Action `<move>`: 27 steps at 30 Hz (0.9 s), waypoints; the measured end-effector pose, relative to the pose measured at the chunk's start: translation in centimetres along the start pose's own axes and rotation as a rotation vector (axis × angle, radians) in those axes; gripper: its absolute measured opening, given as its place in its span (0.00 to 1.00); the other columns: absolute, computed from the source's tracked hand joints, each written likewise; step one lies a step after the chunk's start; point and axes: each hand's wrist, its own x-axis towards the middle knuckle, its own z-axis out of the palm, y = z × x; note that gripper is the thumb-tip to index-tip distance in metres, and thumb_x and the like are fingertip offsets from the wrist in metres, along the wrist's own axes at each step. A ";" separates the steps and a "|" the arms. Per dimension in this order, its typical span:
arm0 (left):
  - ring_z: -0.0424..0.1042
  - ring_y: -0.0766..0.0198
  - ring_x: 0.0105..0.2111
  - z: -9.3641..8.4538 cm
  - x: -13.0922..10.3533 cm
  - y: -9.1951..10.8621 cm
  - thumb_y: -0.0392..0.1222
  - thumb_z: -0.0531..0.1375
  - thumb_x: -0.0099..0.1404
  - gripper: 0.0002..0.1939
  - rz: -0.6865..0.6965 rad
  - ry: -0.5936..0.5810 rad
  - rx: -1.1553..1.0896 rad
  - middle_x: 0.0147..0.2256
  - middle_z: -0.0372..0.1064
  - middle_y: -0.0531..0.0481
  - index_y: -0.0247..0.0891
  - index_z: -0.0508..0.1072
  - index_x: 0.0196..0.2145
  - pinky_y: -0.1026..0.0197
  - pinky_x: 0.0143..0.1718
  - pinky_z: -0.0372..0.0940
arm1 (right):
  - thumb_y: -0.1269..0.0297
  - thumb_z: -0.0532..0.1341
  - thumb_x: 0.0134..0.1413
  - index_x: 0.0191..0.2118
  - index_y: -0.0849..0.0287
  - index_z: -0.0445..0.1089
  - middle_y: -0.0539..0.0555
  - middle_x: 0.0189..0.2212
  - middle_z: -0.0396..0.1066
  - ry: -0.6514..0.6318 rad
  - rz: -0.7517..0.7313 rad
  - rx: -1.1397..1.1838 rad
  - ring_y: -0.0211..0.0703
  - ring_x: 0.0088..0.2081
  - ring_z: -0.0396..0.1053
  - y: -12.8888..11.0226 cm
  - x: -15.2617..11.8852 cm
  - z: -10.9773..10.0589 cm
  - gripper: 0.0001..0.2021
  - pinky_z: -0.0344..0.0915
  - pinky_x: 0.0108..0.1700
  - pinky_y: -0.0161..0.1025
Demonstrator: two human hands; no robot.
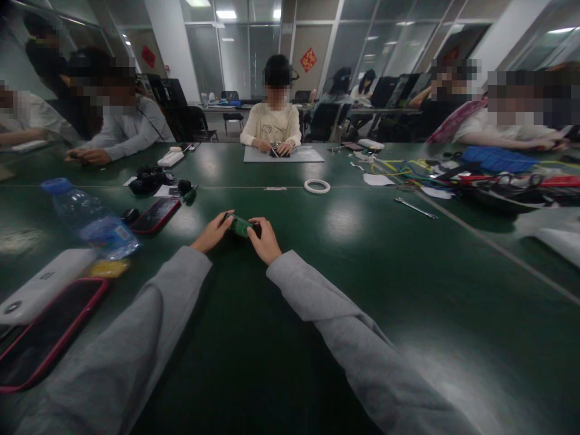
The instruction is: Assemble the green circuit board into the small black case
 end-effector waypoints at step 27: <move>0.69 0.58 0.47 0.0 0.0 -0.4 0.55 0.53 0.64 0.28 0.015 -0.025 -0.005 0.50 0.67 0.43 0.38 0.62 0.57 0.54 0.52 0.62 | 0.61 0.57 0.56 0.46 0.56 0.64 0.55 0.42 0.65 0.007 -0.002 -0.004 0.45 0.45 0.64 0.3 0.1 0.1 0.13 0.62 0.51 0.47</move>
